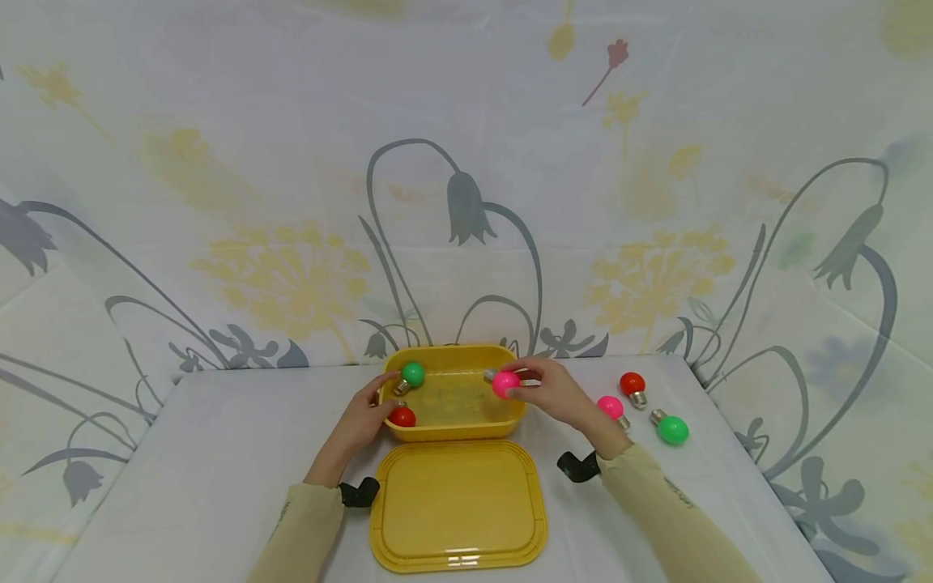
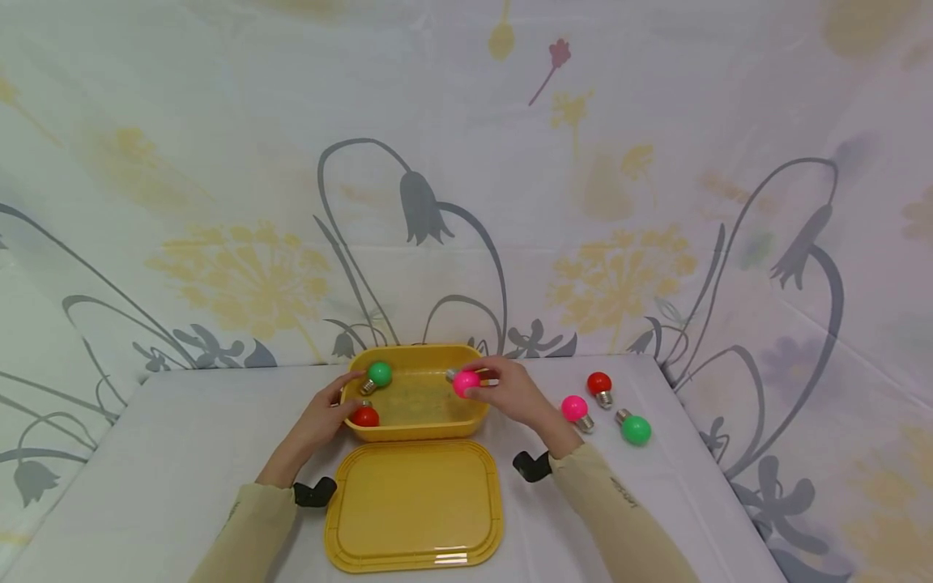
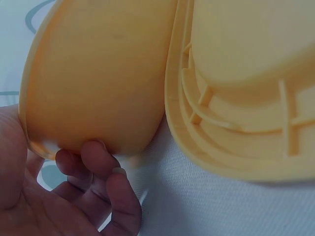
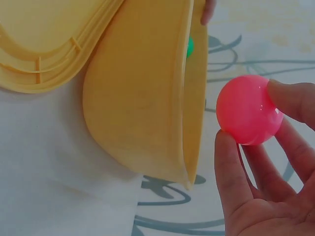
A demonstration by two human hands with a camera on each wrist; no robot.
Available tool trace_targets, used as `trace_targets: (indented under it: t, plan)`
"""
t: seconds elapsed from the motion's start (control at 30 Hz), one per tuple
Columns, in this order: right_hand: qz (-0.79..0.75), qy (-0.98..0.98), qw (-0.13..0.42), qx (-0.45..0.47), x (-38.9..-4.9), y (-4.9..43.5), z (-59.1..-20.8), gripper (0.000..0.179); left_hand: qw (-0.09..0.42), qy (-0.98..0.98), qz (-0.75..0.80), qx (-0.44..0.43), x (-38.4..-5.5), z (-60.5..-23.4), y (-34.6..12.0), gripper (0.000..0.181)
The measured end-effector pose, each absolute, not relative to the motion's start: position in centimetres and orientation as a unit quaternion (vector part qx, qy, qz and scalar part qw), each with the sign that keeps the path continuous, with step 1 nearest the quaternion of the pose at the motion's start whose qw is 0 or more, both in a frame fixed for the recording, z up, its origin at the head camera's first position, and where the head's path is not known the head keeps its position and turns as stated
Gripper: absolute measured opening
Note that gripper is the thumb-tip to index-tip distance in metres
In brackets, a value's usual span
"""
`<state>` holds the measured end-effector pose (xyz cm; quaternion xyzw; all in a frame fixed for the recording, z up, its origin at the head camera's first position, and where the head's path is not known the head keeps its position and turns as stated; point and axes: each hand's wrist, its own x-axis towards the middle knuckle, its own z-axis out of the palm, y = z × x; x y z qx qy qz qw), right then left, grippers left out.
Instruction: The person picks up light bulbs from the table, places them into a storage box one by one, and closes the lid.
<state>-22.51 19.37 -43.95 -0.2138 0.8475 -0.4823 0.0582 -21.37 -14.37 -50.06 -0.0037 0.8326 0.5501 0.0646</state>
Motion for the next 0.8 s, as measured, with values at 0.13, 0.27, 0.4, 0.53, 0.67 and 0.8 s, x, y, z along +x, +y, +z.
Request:
trace_targets:
  t: [0.13, 0.27, 0.4, 0.53, 0.67, 0.8]
  plan:
    - [-0.493, 0.84, 0.07, -0.214, -22.7, 19.1, -44.2, 0.035, 0.065, 0.834, 0.549, -0.005, -21.4, -50.1, -14.4, 0.053]
    - [-0.503, 0.833, 0.079, -0.218, -23.0, 18.7, -44.2, 0.035, 0.065, 0.835, 0.546, -0.006, -21.5, -50.2, -14.4, 0.053]
    - [-0.497, 0.834, 0.084, -0.222, -23.3, 18.4, -44.2, 0.035, 0.063, 0.836, 0.545, -0.005, -21.6, -50.2, -14.4, 0.053]
    - [-0.489, 0.839, 0.086, -0.223, -23.6, 18.1, -44.4, 0.035, 0.062, 0.837, 0.544, -0.005, -21.6, -50.1, -14.4, 0.052]
    - [-0.483, 0.844, 0.09, -0.216, -23.9, 17.8, -44.3, 0.035, 0.061, 0.839, 0.541, -0.001, -21.5, -49.8, -14.3, 0.053]
    - [-0.481, 0.843, 0.096, -0.221, -24.2, 17.2, -44.1, 0.034, 0.059, 0.842, 0.536, 0.004, -21.3, -49.6, -14.3, 0.052]
